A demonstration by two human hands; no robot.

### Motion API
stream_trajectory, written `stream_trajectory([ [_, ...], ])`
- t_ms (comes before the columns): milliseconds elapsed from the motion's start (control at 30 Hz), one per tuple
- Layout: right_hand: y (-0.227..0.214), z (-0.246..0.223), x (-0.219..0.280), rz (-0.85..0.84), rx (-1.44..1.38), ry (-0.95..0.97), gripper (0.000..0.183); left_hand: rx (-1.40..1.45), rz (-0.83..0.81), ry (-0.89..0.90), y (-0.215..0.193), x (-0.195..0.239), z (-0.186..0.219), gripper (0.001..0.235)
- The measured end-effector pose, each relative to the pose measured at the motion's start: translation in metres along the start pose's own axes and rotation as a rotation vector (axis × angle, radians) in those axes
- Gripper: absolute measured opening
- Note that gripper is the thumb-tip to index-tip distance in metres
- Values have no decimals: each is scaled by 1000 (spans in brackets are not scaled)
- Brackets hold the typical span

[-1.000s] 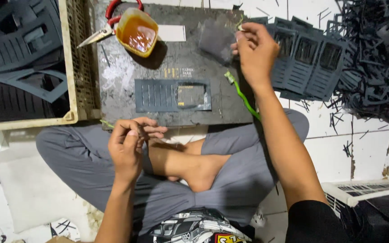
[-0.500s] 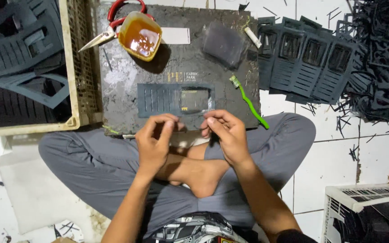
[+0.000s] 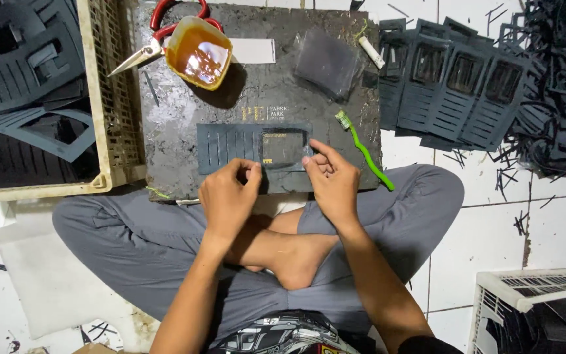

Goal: The person sits cross-legged on the floor with a board on their lap, dips a toothbrush into a cup of liquid glue, brushes the glue onto a dark cut leather piece, presses a clear plastic sheet onto the glued area, smooths it by hand, and places the finished piece onto a pile of completed pieces.

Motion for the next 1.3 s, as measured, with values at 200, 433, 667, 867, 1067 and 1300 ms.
stream_trajectory([
  [200, -1, 2, -1, 49, 109, -37, 31, -73, -64, -56, 4, -5, -4, 18],
  [433, -3, -11, 3, 98, 217, -84, 27, -100, -68, -27, 3, -7, -1, 17],
  [667, -2, -17, 4, 80, 196, -116, 27, -85, -94, -4, 5, -7, -3, 19],
  [867, -1, -23, 6, 94, 206, -148, 27, -116, -89, -4, 6, -7, -2, 19],
  [1067, 0, -30, 8, 116, 246, -202, 25, -134, -90, 11, 6, -6, 0, 20],
  [1300, 2, -27, 10, 158, 282, -267, 24, -160, -84, 55, 9, -6, -1, 19],
])
Point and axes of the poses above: each hand's wrist, its own x-axis away from the middle knuckle, its own y-axis out of the palm, z = x × y, the point moved 7 cm from there along -x, towards the middle knuckle, and after that the axes turned 6 degrees about y, right-handed, at the moved point
